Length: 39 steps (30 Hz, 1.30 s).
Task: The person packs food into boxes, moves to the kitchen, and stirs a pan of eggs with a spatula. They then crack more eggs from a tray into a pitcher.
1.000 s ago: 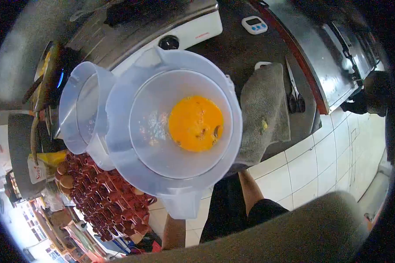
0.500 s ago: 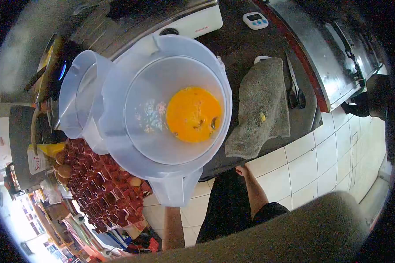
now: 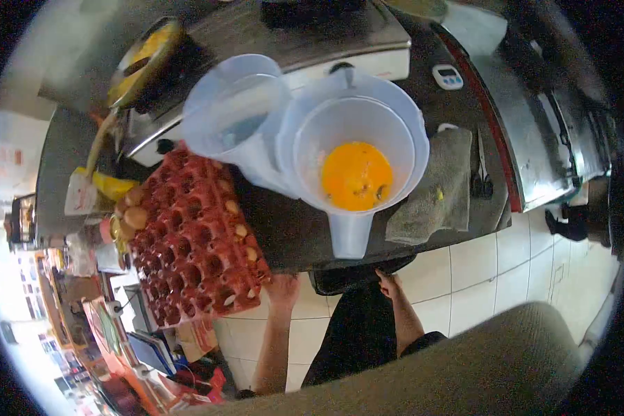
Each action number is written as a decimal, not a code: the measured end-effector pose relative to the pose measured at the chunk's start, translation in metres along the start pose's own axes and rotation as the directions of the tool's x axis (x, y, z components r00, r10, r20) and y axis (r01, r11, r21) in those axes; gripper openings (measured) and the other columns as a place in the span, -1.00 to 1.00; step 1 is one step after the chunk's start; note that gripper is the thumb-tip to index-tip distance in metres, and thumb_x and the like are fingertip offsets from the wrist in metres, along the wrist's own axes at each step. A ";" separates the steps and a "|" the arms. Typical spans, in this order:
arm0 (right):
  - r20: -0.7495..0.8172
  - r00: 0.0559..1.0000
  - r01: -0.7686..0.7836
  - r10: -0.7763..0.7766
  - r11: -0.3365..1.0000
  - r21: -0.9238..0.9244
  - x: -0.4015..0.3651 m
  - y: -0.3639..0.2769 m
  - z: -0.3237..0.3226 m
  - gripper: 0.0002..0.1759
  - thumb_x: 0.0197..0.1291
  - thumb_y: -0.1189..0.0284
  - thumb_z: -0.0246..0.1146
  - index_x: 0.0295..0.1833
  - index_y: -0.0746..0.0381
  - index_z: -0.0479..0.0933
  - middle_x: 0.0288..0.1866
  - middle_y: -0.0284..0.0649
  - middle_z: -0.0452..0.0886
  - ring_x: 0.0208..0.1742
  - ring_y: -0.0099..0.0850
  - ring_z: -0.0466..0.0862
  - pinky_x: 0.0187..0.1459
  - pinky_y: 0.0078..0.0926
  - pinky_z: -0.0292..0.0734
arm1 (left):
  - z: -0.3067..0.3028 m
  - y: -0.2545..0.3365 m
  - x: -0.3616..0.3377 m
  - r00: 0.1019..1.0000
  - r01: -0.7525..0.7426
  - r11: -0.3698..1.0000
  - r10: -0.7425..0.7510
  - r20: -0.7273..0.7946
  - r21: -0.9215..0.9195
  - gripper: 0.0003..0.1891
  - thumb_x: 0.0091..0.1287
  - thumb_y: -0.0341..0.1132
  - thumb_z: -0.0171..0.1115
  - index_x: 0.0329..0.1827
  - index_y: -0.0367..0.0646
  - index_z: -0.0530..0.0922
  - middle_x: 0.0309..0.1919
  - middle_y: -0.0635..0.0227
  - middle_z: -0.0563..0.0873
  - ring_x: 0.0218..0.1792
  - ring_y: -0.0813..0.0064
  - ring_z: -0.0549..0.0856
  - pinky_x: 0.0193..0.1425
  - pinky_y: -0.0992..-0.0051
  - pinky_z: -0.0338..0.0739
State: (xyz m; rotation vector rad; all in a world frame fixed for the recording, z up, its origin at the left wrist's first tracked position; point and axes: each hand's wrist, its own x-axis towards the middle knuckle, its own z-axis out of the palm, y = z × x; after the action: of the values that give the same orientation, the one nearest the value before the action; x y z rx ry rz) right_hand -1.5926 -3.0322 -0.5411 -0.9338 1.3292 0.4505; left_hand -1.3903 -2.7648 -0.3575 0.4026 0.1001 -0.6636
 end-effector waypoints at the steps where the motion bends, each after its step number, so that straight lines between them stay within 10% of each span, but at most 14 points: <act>1: 0.064 0.998 0.023 -0.023 1.000 0.003 -0.026 -0.011 -0.010 -0.51 0.11 -0.05 0.32 -0.55 0.09 0.38 -0.74 -0.37 0.33 -0.85 -0.54 0.27 -0.81 -0.56 0.05 | 0.001 -0.004 -0.018 0.999 0.028 0.979 -0.021 -0.035 0.201 -0.59 0.39 0.00 0.04 0.16 -0.02 0.50 0.16 0.31 0.54 0.22 0.30 0.47 0.30 0.22 0.36; 7: 0.231 0.972 0.097 -0.046 0.973 -0.212 -0.084 -0.035 -0.035 -0.43 0.08 -0.20 0.26 -0.47 0.13 0.46 -0.81 -0.39 0.27 -0.84 -0.56 0.34 -0.82 -0.56 0.08 | 0.099 -0.016 -0.088 0.995 0.093 0.167 -0.056 -0.084 0.982 -0.71 0.38 -0.15 0.12 0.07 -0.06 0.53 -0.02 0.26 0.60 0.08 0.30 0.55 0.16 0.28 0.46; 11: 0.364 0.930 0.080 0.038 0.949 -0.304 -0.142 -0.056 -0.047 -0.46 0.14 -0.15 0.23 -0.43 0.14 0.44 -0.70 -0.37 0.39 -0.74 -0.56 0.46 -0.81 -0.61 0.19 | 0.257 0.028 -0.107 0.963 -0.258 -0.393 -0.035 0.266 0.882 -0.72 0.27 -0.34 0.23 0.04 -0.12 0.54 -0.09 0.19 0.60 -0.06 0.23 0.61 0.00 0.35 0.55; 15: 0.439 0.895 0.319 -0.076 0.798 -0.511 -0.216 -0.096 -0.038 -0.47 0.28 -0.11 0.09 -0.48 0.12 0.45 -0.65 -0.43 0.42 -0.70 -0.61 0.35 -0.67 -0.57 0.22 | 0.300 0.101 -0.093 0.844 -0.118 -0.696 0.307 0.441 0.709 -0.71 0.20 -0.44 0.19 0.01 -0.11 0.54 -0.08 0.19 0.59 0.04 0.14 0.53 0.05 0.25 0.52; 23: 0.717 0.645 0.584 -0.262 0.775 -0.242 -0.321 -0.179 -0.030 -0.65 0.33 0.09 0.16 -0.20 0.18 0.50 -0.45 -0.45 0.48 -0.40 -0.62 0.54 -0.42 -0.63 0.42 | 0.253 0.233 0.053 0.585 0.257 -0.804 0.571 0.576 0.536 -0.58 0.11 -0.33 0.27 0.08 -0.06 0.45 0.00 0.11 0.45 0.04 0.00 0.49 -0.18 0.16 0.63; 28: 0.835 0.504 0.620 -0.222 0.766 -0.171 -0.390 -0.230 -0.044 -0.69 0.37 0.23 0.13 0.03 0.23 0.42 -0.26 -0.33 0.50 -0.28 -0.56 0.52 -0.24 -0.56 0.44 | 0.251 0.220 0.096 0.500 0.666 -0.611 0.792 0.351 0.429 -0.45 0.10 -0.31 0.32 0.18 0.08 0.34 0.03 0.02 0.43 0.07 -0.12 0.46 -0.25 0.11 0.66; 29: 0.841 0.492 0.651 -0.225 0.736 -0.184 -0.368 -0.231 -0.056 -0.56 0.32 0.31 0.16 0.25 0.21 0.32 0.07 -0.33 0.52 0.01 -0.49 0.53 0.05 -0.59 0.42 | 0.247 0.223 0.102 0.489 0.657 -0.605 0.796 0.356 0.450 -0.43 0.07 -0.33 0.34 0.18 0.08 0.34 0.07 0.05 0.41 0.07 -0.11 0.46 -0.20 0.13 0.65; 32: 0.926 0.300 0.754 -0.227 0.651 -0.084 -0.401 -0.257 -0.060 -0.49 0.29 0.36 0.17 0.32 0.21 0.25 0.12 -0.29 0.48 0.09 -0.45 0.52 0.09 -0.54 0.43 | 0.238 0.240 0.103 0.516 0.562 -0.655 0.755 0.405 0.506 -0.37 -0.02 -0.38 0.42 0.15 0.05 0.33 0.17 0.14 0.33 0.07 -0.07 0.48 -0.05 0.21 0.62; 39: 0.930 0.297 0.723 -0.217 0.687 -0.071 -0.465 -0.300 -0.049 -0.44 0.30 0.41 0.15 0.37 0.19 0.17 0.11 -0.18 0.45 0.08 -0.40 0.57 0.11 -0.47 0.50 | 0.270 0.229 0.085 0.543 0.481 -0.599 0.777 0.319 0.640 -0.47 0.00 -0.40 0.41 0.07 -0.05 0.44 0.20 0.14 0.33 0.12 -0.01 0.44 0.01 0.13 0.55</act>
State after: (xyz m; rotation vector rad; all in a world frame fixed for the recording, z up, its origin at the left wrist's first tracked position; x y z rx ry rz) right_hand -1.5029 -3.1412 -0.0037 -1.2214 -0.1378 0.6625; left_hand -1.1920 -2.7564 -0.0522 2.7789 0.0747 0.6594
